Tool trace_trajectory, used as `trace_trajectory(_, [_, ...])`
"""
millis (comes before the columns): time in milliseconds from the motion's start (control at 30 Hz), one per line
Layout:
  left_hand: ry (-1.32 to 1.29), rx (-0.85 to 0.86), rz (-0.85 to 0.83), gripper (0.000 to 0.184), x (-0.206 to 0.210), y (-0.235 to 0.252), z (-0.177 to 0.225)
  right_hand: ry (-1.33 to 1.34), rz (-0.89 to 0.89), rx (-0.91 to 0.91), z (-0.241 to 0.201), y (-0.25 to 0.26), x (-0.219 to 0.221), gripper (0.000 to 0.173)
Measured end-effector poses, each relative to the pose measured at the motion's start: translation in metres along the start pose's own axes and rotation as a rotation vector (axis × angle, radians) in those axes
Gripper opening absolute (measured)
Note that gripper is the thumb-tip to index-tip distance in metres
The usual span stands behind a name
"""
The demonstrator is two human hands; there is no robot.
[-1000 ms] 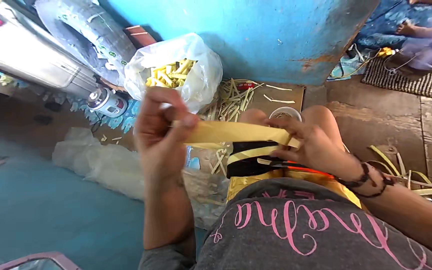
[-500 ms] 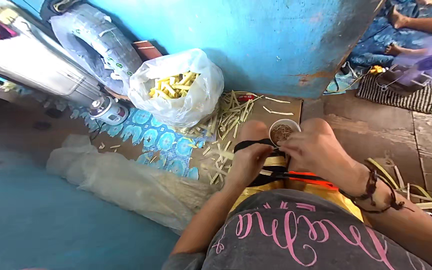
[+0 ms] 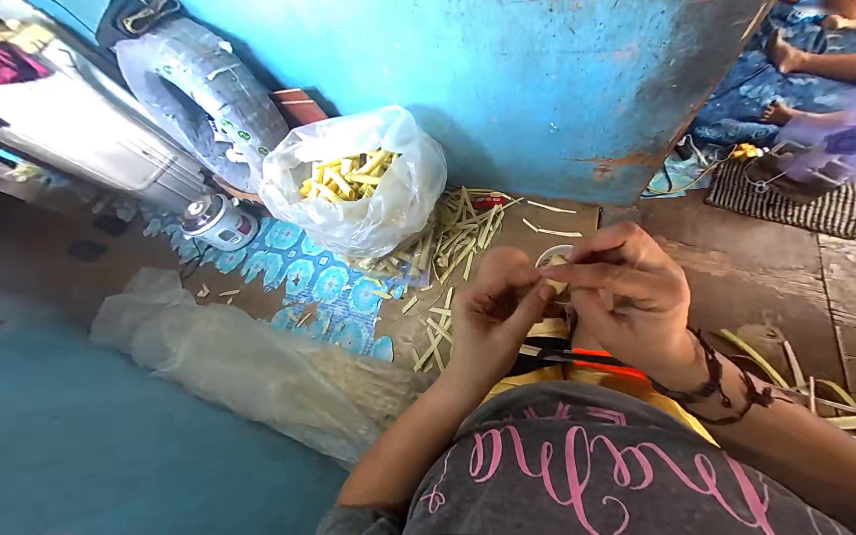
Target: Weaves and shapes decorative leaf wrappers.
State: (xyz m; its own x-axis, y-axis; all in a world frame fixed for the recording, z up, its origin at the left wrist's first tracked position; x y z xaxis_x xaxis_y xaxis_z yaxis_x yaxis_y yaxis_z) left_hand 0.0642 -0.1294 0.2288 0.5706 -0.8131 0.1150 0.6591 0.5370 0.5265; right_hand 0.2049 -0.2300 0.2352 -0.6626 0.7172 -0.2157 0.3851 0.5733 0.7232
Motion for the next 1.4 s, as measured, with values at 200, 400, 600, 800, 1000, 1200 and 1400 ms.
trace_trajectory(200, [0.324, 0.238, -0.045, 0.008, -0.006, -0.001, -0.008, -0.084, -0.008, 0.150, 0.003, -0.004, -0.002, 0.014])
trace_trajectory(400, [0.297, 0.166, 0.027, 0.007, -0.008, 0.003, -0.002, 0.173, -0.070, 0.273, 0.002, -0.010, 0.005, 0.033])
trace_trajectory(600, [-0.012, -0.216, 0.021, 0.017, -0.009, 0.001, -0.003, 0.023, 0.074, 0.040, 0.005, -0.008, 0.005, 0.008])
trace_trajectory(800, [0.023, -0.094, -0.044, 0.009, -0.010, -0.001, 0.002, 0.143, -0.085, 0.204, 0.003, -0.007, -0.001, 0.017])
trace_trajectory(1000, [0.146, -0.048, 0.002, 0.014, -0.013, 0.001, -0.006, 0.143, -0.095, 0.312, 0.007, -0.005, -0.001, 0.006])
trace_trajectory(1200, [0.632, 0.319, -0.007, 0.013, -0.003, 0.002, -0.030, 0.313, -0.031, 0.814, 0.013, -0.008, 0.011, 0.009])
trace_trajectory(1400, [0.532, 0.244, -0.133, 0.028, -0.008, -0.005, -0.049, 0.294, 0.044, 0.716, 0.018, -0.008, 0.008, 0.005])
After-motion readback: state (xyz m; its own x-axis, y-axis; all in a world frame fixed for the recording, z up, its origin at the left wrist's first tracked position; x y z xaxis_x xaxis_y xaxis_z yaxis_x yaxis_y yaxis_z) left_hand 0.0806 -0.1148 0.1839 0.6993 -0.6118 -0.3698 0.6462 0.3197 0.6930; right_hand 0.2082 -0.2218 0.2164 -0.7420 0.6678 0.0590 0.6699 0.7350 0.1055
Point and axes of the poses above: each hand's wrist, its own y-axis towards the middle knuckle, its own x-axis out of the palm, z = x × y, the point moved 1 cm from there along y, towards the middle knuckle, and after that the axes turned 9 degrees about x, right-handed, at the moved point
